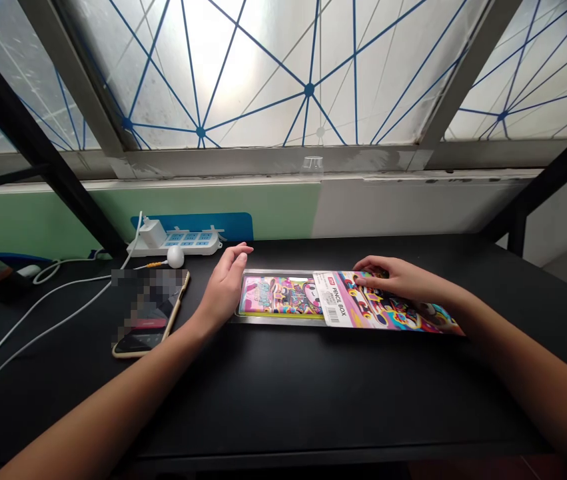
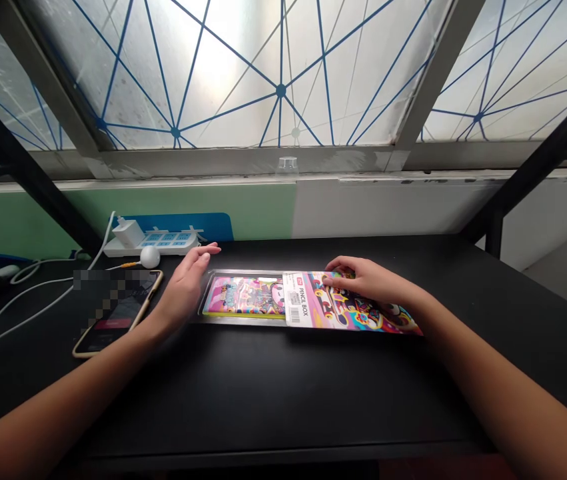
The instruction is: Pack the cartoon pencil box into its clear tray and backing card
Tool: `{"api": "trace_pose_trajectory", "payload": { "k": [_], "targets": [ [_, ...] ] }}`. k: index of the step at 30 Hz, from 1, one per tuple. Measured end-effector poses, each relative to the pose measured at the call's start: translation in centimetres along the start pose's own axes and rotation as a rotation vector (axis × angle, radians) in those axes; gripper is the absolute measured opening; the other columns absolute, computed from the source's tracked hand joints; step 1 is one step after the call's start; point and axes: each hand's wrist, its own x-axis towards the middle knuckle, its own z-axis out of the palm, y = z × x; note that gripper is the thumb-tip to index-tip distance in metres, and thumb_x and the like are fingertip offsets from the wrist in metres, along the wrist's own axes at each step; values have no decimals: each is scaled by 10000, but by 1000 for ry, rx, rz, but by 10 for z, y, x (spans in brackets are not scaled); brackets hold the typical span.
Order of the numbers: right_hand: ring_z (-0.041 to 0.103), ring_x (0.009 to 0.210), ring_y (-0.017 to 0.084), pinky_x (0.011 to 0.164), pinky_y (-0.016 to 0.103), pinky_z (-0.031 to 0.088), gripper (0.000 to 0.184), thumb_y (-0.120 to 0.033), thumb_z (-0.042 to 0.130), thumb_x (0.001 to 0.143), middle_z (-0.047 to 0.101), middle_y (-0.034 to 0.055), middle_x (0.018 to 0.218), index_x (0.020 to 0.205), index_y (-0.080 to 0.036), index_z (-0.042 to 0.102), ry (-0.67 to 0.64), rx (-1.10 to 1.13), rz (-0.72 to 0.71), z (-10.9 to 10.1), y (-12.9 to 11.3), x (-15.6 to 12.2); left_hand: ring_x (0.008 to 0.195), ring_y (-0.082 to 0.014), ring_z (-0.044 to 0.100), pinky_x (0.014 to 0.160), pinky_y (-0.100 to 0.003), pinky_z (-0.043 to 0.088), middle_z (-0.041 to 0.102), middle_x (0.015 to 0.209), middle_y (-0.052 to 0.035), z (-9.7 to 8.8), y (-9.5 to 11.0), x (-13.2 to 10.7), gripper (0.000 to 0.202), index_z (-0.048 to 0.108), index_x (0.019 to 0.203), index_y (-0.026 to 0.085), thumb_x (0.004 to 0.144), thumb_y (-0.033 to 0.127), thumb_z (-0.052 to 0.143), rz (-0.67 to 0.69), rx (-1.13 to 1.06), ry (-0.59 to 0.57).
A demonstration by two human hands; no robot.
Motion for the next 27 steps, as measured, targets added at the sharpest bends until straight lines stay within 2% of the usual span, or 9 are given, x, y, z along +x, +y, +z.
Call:
{"api": "trace_pose_trajectory", "payload": {
  "k": [4,9,15,18,21,24,27],
  "targets": [
    [687,1125,326,926,408,557,690,-626,775,717,720,44,1279,1330,-336,648,-58,40,5,-2,1,-2,1408,-217,499,1179,-387,371,603,1449,-71,6,-4,-4,358,616,1196,231,1061,436,355,-34,-48,-1],
    [668,1172,357,958,439,549,761,-686,745,710,686,72,1349,1372,-329,625,-19,-52,-3,10,-22,7,1397,-206,507,1159,-349,381,618,1418,-72,7,-3,-8,405,598,1204,224,1081,463,294,-1,-40,10],
    [674,1102,377,943,490,508,706,-770,618,779,707,119,1287,1302,-300,674,-90,-290,-148,37,-95,35,1359,-213,545,1118,-366,424,610,1425,-84,10,-14,-6,483,554,1248,236,1086,539,215,-49,-81,34],
    [683,1057,356,936,471,488,651,-753,594,811,723,119,1232,1248,-280,694,-124,-322,-225,56,-134,53,1350,-211,549,1103,-355,436,603,1427,-88,9,-13,-5,493,534,1255,232,1086,543,192,-55,-84,40],
    [672,1079,348,970,480,452,588,-701,582,854,708,122,1252,1249,-276,681,-105,-346,-294,69,-159,64,1337,-208,555,1089,-334,446,607,1408,-100,6,-9,-2,471,526,1249,214,1086,511,199,-58,-49,25],
    [625,1175,380,1052,541,372,618,-687,595,852,658,148,1335,1303,-268,643,-34,-364,-337,69,-159,64,1307,-229,577,1066,-353,471,618,1380,-130,2,-7,2,379,519,1272,191,1064,428,309,-67,31,-37],
    [629,1185,376,1085,554,346,626,-715,556,862,665,131,1337,1300,-276,644,12,-349,-331,57,-134,54,1340,-265,545,1117,-417,433,609,1398,-134,-1,-9,3,340,540,1304,197,990,295,454,-43,148,-132]
  ]
}}
